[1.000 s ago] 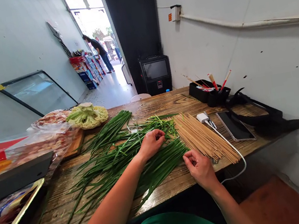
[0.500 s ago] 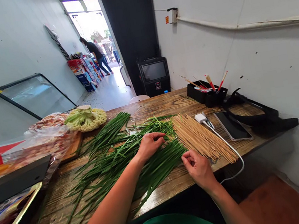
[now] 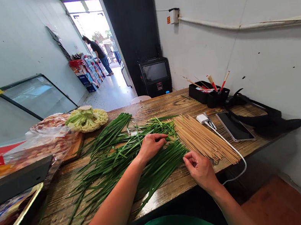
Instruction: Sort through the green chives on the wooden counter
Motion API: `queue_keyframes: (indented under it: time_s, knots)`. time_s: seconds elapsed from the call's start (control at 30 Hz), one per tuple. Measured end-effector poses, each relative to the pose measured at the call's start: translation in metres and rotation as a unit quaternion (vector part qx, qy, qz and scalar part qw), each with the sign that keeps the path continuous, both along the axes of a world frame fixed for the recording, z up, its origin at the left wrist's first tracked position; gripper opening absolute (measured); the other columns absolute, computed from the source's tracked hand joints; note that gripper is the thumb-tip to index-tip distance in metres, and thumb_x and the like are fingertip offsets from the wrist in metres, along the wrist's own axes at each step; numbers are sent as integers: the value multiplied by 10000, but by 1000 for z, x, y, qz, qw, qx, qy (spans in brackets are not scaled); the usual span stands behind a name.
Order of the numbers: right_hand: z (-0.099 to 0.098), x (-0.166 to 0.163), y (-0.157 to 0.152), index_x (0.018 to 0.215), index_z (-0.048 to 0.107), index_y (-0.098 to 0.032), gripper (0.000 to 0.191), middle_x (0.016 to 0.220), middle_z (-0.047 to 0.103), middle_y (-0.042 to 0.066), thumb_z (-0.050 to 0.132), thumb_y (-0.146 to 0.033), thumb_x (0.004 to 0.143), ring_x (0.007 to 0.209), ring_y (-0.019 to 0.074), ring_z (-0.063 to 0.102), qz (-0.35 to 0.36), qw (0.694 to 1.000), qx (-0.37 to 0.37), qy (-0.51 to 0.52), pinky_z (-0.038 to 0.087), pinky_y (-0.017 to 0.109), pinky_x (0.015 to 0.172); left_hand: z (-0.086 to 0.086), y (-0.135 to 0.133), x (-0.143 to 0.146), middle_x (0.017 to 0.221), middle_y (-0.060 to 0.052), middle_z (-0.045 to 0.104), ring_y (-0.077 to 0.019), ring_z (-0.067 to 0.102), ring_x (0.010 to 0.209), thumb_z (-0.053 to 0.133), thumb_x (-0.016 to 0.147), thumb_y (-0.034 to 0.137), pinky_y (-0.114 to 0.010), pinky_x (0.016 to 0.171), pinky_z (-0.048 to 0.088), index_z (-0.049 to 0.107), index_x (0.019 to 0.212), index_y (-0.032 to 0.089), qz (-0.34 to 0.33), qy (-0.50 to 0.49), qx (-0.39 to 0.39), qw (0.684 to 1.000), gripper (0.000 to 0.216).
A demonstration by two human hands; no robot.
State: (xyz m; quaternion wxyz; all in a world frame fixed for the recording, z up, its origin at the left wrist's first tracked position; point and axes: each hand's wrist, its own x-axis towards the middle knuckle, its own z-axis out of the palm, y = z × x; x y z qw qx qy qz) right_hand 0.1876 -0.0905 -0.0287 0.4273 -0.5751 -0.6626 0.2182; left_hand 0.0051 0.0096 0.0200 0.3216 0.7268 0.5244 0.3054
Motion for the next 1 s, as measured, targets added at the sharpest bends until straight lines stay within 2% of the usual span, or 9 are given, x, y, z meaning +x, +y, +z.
queue_keyframes:
  time_s: [1.0]
  knots:
    - [-3, 2, 2, 807, 573, -187, 181, 692, 661, 26, 495, -341, 859, 623, 157, 644, 8, 1000, -18, 9, 475, 234, 553, -2, 1, 1, 808, -16, 727, -122, 610, 675, 508, 720, 165, -216, 684, 461, 718, 972, 142, -6, 14, -9, 1000, 329]
